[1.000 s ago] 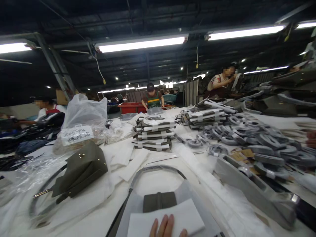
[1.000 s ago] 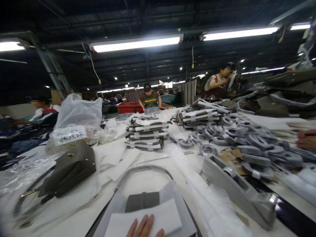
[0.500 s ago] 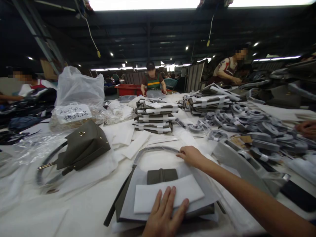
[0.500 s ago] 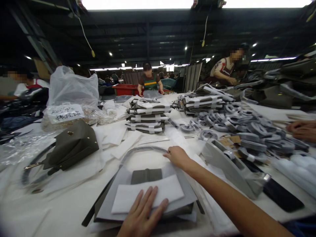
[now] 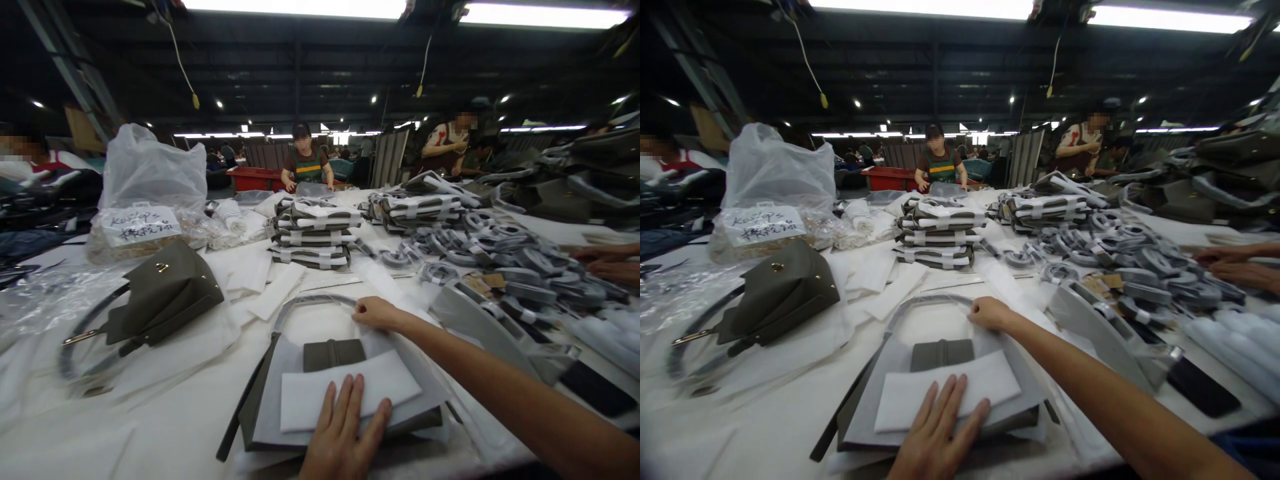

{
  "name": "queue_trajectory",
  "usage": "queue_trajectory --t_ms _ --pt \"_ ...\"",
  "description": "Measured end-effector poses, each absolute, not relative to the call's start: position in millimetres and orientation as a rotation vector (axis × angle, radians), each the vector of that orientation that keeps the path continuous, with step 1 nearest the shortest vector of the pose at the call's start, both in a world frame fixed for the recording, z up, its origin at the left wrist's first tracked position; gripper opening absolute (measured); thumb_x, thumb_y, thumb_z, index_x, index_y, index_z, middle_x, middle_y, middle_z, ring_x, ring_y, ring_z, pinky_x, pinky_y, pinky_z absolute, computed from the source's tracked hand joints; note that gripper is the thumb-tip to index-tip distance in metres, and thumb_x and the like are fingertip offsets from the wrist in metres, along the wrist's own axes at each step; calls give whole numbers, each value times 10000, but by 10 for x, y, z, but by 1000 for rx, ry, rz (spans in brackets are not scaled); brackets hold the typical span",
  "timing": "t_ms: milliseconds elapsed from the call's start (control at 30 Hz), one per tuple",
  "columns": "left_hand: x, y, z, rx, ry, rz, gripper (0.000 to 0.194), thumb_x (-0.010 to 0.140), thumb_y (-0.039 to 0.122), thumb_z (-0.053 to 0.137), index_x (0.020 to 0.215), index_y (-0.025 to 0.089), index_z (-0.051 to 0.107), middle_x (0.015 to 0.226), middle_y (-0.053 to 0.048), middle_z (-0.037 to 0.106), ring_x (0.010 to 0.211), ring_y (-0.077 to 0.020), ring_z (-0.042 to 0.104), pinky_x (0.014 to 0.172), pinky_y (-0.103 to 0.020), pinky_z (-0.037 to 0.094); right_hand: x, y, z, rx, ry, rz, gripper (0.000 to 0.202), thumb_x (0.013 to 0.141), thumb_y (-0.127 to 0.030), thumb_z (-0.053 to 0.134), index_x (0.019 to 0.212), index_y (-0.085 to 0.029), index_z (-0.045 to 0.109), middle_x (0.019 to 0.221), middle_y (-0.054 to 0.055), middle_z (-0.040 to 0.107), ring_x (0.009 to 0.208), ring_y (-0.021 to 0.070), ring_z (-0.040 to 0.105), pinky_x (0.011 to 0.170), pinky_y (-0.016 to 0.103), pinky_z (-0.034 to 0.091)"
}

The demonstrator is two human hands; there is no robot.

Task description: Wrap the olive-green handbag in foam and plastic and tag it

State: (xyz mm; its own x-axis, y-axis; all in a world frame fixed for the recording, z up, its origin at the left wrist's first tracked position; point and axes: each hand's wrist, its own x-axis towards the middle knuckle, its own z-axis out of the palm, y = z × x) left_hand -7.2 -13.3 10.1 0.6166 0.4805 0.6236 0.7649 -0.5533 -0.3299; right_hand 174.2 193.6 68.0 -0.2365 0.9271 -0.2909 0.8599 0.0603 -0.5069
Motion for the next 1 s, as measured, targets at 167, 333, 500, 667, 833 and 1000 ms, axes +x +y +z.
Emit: queue_trajectory --t_ms 167,333,500,667,833,1000 --pt "-91 -109 148 -2253 -934 -606 472 1022 266 387 1494 257 375 1328 -132 633 1256 -286 579 965 -401 540 1866 1878 633 -1676 -1810 1273 161 809 -227 725 913 -152 626 734 16 694 688 124 645 633 208 496" --pt "-90 -130 145 -2260 -958 -553 492 1022 270 394 1510 277 335 1365 -122 608 1288 -274 550 1003 -399 511 1952 1782 747 -1448 -1481 1514 562 748 -233 801 1237 -144 540 849 22 691 736 107 655 712 211 538" --pt "-83 -167 169 -2298 -987 -508 503 1028 302 390 1522 279 302 1420 -125 558 1332 -268 502 1052 -401 465 2030 1652 905 -1241 -1363 1640 732 708 -280 832 1355 -135 524 925 46 706 813 125 660 792 245 543" --pt "-25 -197 103 -2310 -1131 -582 501 1027 253 372 1519 319 298 1469 -112 510 1404 -263 412 1116 -430 410 2108 1445 965 -1118 -1350 1500 854 675 -294 855 1425 -128 482 887 24 725 799 135 636 800 258 502" --pt "-42 -179 68 -2315 -1070 -588 503 1025 212 325 1519 309 305 1503 -119 468 1409 -264 404 1093 -422 438 2208 1187 1059 -1042 -1419 1335 463 664 -397 850 1034 -140 744 901 59 755 815 172 663 823 306 513" --pt "-60 -170 70 -2318 -1068 -558 511 1021 200 318 1519 312 304 1505 -117 464 1411 -263 402 1091 -422 442 2337 811 1182 -1021 -1626 1061 229 759 -423 777 827 -204 794 892 52 772 854 210 704 862 329 558"
